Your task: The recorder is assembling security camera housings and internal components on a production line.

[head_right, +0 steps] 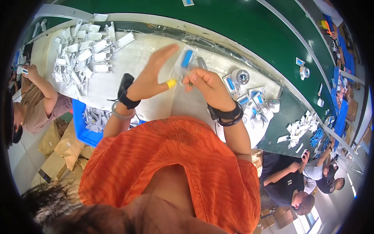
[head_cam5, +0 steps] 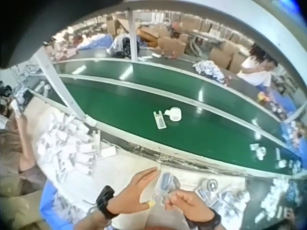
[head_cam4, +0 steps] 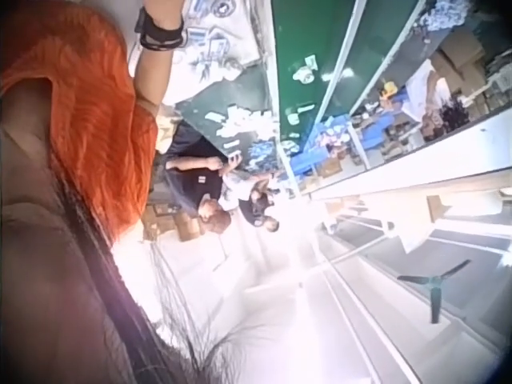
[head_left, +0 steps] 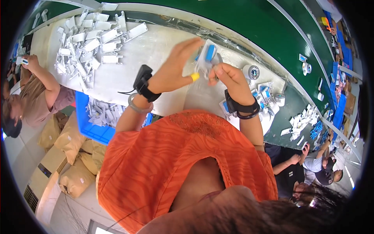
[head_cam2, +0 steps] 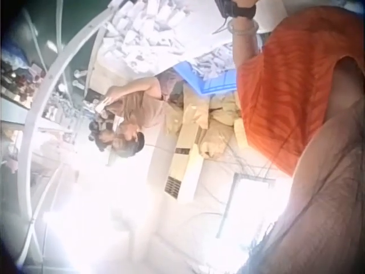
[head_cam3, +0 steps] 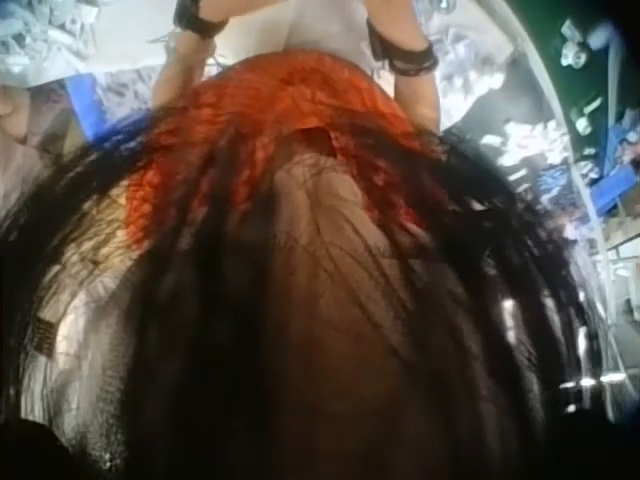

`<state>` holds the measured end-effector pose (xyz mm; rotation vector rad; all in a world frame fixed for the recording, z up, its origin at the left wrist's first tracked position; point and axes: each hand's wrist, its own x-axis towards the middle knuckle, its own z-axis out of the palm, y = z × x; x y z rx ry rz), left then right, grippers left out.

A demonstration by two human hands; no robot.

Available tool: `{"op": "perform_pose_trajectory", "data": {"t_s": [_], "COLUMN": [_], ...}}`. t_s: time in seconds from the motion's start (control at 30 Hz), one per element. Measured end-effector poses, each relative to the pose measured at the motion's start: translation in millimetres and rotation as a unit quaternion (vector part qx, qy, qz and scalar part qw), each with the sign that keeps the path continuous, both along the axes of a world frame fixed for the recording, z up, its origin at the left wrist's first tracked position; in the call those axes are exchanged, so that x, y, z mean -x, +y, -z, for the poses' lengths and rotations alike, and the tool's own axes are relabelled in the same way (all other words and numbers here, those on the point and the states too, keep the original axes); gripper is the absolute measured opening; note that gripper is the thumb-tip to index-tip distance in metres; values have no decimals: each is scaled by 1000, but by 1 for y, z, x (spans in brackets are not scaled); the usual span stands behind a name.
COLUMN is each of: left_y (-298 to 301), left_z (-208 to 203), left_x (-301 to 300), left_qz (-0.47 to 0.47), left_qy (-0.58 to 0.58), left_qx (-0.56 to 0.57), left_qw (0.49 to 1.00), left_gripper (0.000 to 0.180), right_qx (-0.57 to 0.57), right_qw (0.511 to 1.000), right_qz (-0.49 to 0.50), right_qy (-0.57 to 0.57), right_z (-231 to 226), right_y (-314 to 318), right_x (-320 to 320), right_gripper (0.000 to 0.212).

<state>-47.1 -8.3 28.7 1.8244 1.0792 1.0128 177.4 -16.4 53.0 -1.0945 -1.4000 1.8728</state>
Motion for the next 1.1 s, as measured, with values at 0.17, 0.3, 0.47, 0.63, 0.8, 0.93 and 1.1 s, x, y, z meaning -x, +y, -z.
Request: {"op": "perform_pose_trajectory", "data": {"t_s": [0.17,0.3,0.47,0.63,0.8,0.93,1.1], "left_y": [-11,-30,-32,-35,-38,-38,-36], "left_z": [10,3,-12,-10,8,33,40], "left_x": [-10,-2,-15,-35,-49,-54,-62], "left_qz": [178,218,218,121,42,60,60], "left_qy": [0,-42,-86,-119,-192,-201,-252], "left_qx": [-59,123,308,329,286,278,311], "left_qw": [982,967,922,929,938,937,914], "left_gripper": [56,35,37,50,38,33,36], "right_qx": [27,-134,-10,-175,-281,-289,-321], "right_qw": [992,974,978,965,894,887,886], "right_qz": [-120,-177,-195,-140,74,226,187], "right_qy": [-11,-50,-66,-135,-342,-281,-277], "right_z": [-28,-10,11,22,32,41,31], "right_y": [-13,-22,-33,-40,-42,-47,-40], "right_x": [-3,-23,-35,-40,-29,-27,-29], "right_gripper": [25,20,17,17,20,21,24]}}
